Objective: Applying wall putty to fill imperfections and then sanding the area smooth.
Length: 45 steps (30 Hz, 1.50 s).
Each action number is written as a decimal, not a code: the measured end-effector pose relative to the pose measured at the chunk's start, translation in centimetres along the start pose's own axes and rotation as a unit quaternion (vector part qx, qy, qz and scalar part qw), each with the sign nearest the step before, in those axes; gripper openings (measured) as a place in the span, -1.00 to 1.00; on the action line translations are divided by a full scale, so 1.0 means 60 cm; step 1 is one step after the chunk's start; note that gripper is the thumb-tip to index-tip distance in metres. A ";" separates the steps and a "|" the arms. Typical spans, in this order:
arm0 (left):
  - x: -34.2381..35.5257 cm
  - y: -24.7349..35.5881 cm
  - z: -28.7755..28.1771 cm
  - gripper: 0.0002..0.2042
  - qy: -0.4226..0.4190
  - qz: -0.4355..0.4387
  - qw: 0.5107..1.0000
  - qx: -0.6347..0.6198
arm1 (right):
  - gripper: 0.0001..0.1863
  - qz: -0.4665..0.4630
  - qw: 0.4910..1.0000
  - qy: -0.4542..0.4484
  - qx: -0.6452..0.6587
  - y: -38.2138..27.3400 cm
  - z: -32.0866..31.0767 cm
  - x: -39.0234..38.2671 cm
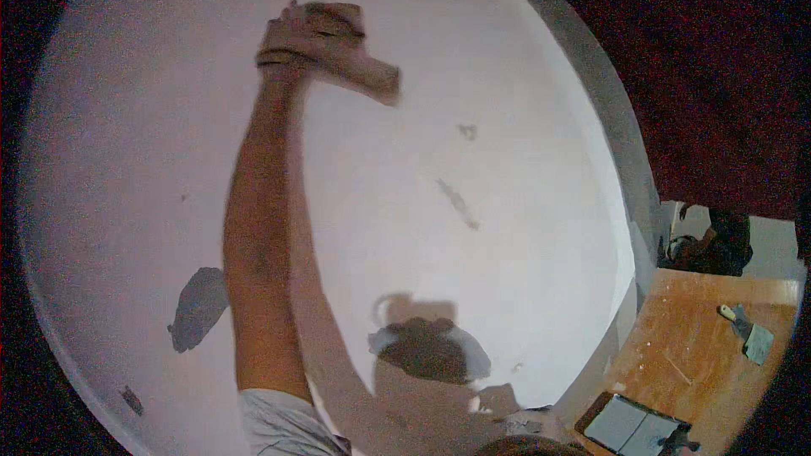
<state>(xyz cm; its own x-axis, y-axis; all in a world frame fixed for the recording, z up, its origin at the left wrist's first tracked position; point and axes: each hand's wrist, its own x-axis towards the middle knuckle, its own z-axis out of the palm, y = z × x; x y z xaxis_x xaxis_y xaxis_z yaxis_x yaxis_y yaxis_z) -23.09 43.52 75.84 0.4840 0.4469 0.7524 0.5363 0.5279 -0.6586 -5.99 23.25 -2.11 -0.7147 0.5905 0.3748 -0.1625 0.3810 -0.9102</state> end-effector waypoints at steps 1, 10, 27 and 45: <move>-0.015 -0.063 0.001 -0.58 0.014 -0.009 0.998 0.054 | -0.63 0.009 1.000 -0.016 0.006 0.003 -0.002 0.000; -0.255 -0.400 -0.051 -0.26 -0.006 0.082 0.932 0.353 | -0.59 0.092 0.976 -0.134 0.147 0.021 -0.010 0.068; -0.393 -0.298 -0.009 -0.29 -0.148 0.132 0.889 0.413 | -0.65 -0.027 0.958 -0.247 0.143 -0.079 0.072 0.125; -0.589 -0.605 -0.134 -0.36 -0.042 -0.076 0.981 0.172 | -0.81 -0.013 0.988 0.120 -0.099 -0.192 0.076 -0.176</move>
<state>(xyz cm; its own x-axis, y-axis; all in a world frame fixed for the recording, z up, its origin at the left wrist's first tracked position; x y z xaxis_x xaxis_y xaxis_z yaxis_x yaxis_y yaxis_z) -54.08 2.77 73.05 0.3491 0.3945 0.8500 0.3252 0.7997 -0.5047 0.36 9.37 3.63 -0.5256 0.7222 0.4496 -0.0248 0.5152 -0.8567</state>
